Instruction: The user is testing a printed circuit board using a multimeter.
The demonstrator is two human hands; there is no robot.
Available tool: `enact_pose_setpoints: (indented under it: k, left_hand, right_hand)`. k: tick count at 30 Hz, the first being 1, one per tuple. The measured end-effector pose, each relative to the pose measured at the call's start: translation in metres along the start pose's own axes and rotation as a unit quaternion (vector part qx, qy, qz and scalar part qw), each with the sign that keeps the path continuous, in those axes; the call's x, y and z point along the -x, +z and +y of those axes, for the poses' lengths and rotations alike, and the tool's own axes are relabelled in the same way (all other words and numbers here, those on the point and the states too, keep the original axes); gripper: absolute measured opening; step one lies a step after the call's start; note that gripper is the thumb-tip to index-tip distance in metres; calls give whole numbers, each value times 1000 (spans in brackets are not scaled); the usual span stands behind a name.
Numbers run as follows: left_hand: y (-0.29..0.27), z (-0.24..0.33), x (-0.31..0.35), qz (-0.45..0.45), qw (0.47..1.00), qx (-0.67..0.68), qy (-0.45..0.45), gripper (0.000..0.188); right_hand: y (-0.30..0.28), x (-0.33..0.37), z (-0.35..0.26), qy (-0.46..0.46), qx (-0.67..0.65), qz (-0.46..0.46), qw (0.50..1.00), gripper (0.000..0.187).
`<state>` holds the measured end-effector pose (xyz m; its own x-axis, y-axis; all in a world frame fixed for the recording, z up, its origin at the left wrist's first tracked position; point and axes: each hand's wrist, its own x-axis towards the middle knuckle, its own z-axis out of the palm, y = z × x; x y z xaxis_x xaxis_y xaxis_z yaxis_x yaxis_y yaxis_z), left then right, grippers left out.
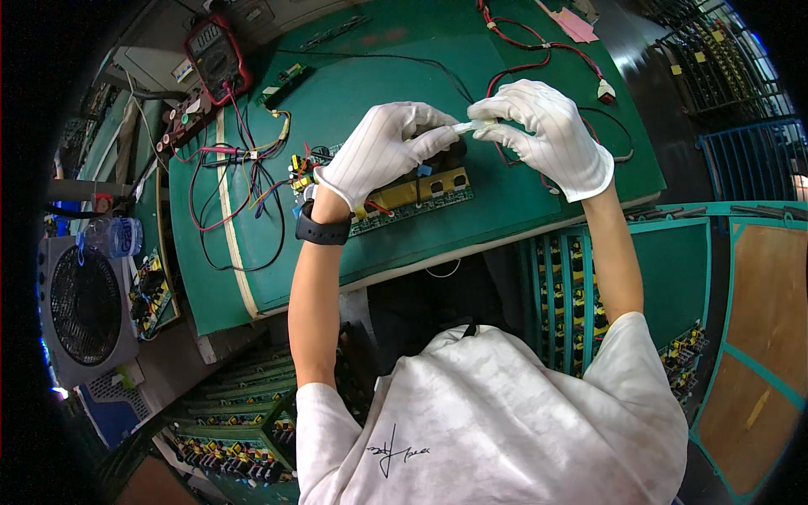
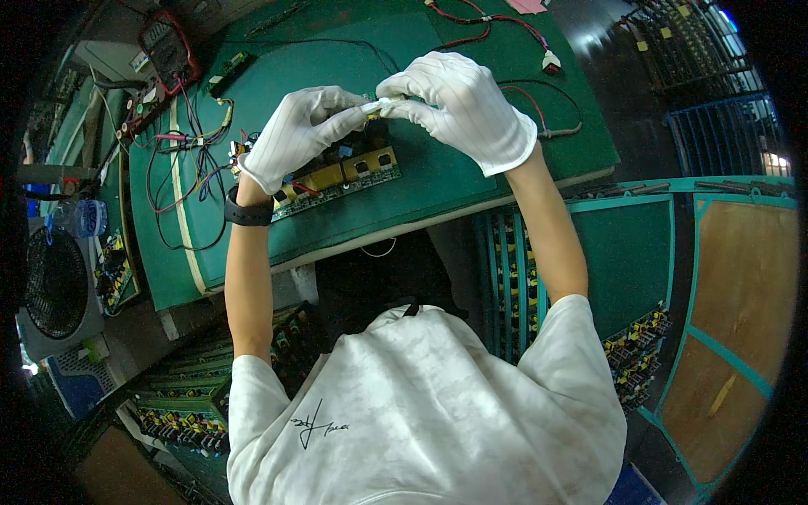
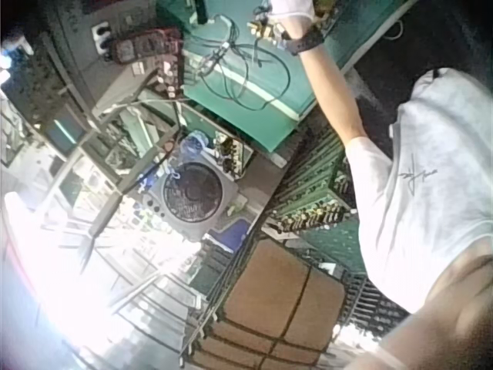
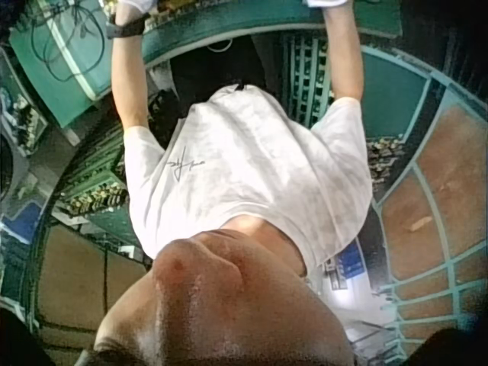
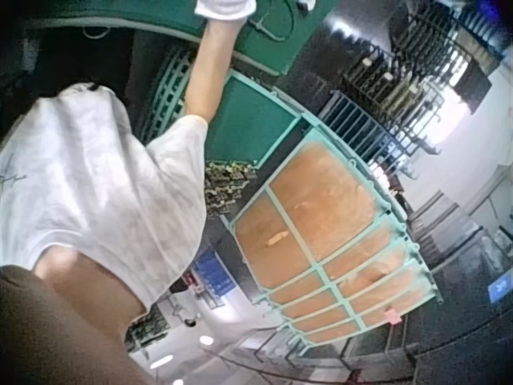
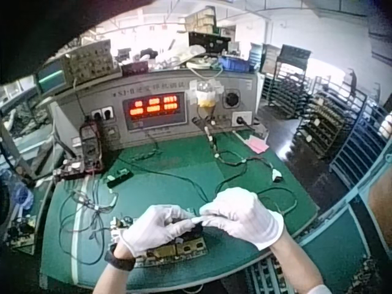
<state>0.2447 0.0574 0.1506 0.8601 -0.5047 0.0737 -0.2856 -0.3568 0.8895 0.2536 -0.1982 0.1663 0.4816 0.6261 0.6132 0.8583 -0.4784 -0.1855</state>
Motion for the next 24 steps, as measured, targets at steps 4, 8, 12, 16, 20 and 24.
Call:
enact_pose_setpoints:
  k: [4, 8, 12, 16, 20, 24]
  left_hand:
    - [0, 0, 1, -1, 1000, -15, 2, 33]
    - [3, -8, 0, 3, 1000, 6, 23, 34]
    - [2, -4, 1, -7, 1000, -4, -3, 34]
    - [4, -9, 3, -6, 1000, 4, 16, 35]
    - [5, -11, 2, -3, 1000, 7, 16, 36]
    - [4, -9, 3, -4, 1000, -8, 23, 37]
  right_hand:
    - [1, -1, 0, -5, -13, 6, 1000, 21]
    - [0, -4, 4, -15, -19, 4, 1000, 21]
    - [-1, -4, 5, -18, -20, -7, 1000, 23]
    - [-3, -4, 7, -13, -29, -31, 999, 23]
    - [-6, -2, 7, 31, -47, -74, 996, 24]
    - [-5, 0, 7, 36, -53, -73, 995, 25]
